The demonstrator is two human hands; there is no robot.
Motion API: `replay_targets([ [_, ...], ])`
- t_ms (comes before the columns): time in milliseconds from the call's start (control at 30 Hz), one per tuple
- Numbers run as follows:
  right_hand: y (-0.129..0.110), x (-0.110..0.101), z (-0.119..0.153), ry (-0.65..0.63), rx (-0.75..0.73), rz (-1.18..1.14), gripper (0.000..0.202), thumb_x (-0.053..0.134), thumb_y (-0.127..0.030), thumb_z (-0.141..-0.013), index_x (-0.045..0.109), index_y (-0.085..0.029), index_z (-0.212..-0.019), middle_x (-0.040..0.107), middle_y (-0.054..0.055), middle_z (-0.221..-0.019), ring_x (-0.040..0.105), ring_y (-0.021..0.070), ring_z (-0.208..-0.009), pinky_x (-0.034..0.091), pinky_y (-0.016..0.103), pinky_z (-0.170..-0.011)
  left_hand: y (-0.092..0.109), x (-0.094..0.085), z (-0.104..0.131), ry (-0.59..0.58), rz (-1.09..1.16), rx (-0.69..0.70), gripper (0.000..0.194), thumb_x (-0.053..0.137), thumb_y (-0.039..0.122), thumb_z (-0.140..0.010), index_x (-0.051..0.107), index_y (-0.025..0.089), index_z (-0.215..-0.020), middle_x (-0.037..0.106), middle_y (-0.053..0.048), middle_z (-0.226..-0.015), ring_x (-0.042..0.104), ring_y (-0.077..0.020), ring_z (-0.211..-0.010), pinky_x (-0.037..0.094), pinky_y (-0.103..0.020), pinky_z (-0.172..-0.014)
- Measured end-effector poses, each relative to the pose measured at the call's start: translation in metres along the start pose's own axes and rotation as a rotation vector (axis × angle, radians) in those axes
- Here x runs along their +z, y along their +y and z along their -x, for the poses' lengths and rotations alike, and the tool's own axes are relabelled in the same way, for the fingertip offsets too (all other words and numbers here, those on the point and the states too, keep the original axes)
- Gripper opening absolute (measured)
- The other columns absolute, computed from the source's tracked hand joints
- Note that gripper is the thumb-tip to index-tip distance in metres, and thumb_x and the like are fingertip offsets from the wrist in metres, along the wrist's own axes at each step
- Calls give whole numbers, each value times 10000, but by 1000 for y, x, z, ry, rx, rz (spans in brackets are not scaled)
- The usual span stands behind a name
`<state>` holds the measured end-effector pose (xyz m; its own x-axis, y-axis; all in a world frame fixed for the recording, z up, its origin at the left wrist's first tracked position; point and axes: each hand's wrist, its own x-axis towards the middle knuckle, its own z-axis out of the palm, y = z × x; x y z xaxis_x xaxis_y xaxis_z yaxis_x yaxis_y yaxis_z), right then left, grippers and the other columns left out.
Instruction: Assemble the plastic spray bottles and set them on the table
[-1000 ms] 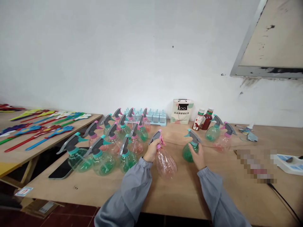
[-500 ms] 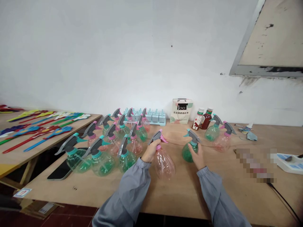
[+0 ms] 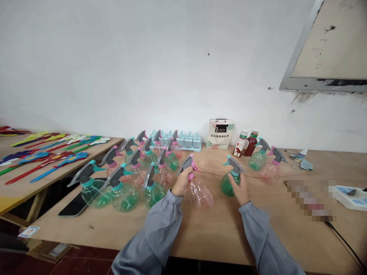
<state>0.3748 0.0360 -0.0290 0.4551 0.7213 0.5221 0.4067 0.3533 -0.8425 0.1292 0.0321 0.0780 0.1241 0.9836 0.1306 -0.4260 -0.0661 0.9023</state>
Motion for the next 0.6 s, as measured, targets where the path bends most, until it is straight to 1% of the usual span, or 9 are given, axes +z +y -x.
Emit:
replay_targets([
  [67,0,0,0,-1,0,2,425,676,-601,-775,611,-223,-958,696,64,-923,636,253,-927,486,414,-886,-1,-1,-1,-26,-64,120,92,581,275,-584,525,202,-595,531,28,-588,532,-112,-582,469,-233,-605],
  [133,0,0,0,2,0,5,432,678,-603,-772,615,-220,-960,698,66,-932,639,253,-930,487,418,-892,-4,-3,-2,-41,-192,237,76,569,273,-631,557,201,-611,559,19,-611,546,-119,-611,479,-248,-672],
  [233,1,0,1,1,-9,-6,444,678,-602,-773,625,-214,-983,703,70,-960,643,251,-939,491,419,-895,-13,-7,-4,-32,-435,397,117,559,242,-680,644,187,-739,647,-1,-733,559,-120,-642,468,-260,-714],
  [300,1,0,1,-1,-15,-13,442,684,-599,-772,629,-213,-980,708,66,-939,648,246,-917,499,410,-880,-22,-10,-6,-19,-564,472,176,560,230,-695,666,180,-825,667,-2,-770,557,-118,-631,455,-262,-706],
  [367,2,0,1,3,-13,-11,433,688,-597,-769,630,-214,-964,710,59,-902,652,242,-886,506,402,-859,-31,-13,-10,8,-656,512,200,562,223,-716,668,177,-880,657,9,-737,543,-113,-594,444,-259,-684],
  [467,4,0,1,9,-5,-4,433,686,-602,-768,629,-220,-964,707,51,-883,652,242,-880,507,401,-855,-40,-15,-17,42,-730,512,193,581,239,-755,668,175,-914,638,19,-693,536,-112,-566,448,-255,-664],
  [533,4,0,1,6,-3,3,438,682,-607,-768,626,-220,-965,706,52,-889,651,246,-892,503,406,-864,-44,-15,-22,58,-755,506,226,613,282,-777,676,173,-965,662,6,-729,565,-123,-594,469,-265,-687],
  [600,4,-1,1,4,5,6,444,679,-615,-766,624,-217,-955,707,56,-895,650,248,-893,501,409,-863,-46,-15,-24,82,-756,499,316,665,332,-775,674,174,-1048,698,-18,-808,617,-146,-664,498,-295,-754],
])
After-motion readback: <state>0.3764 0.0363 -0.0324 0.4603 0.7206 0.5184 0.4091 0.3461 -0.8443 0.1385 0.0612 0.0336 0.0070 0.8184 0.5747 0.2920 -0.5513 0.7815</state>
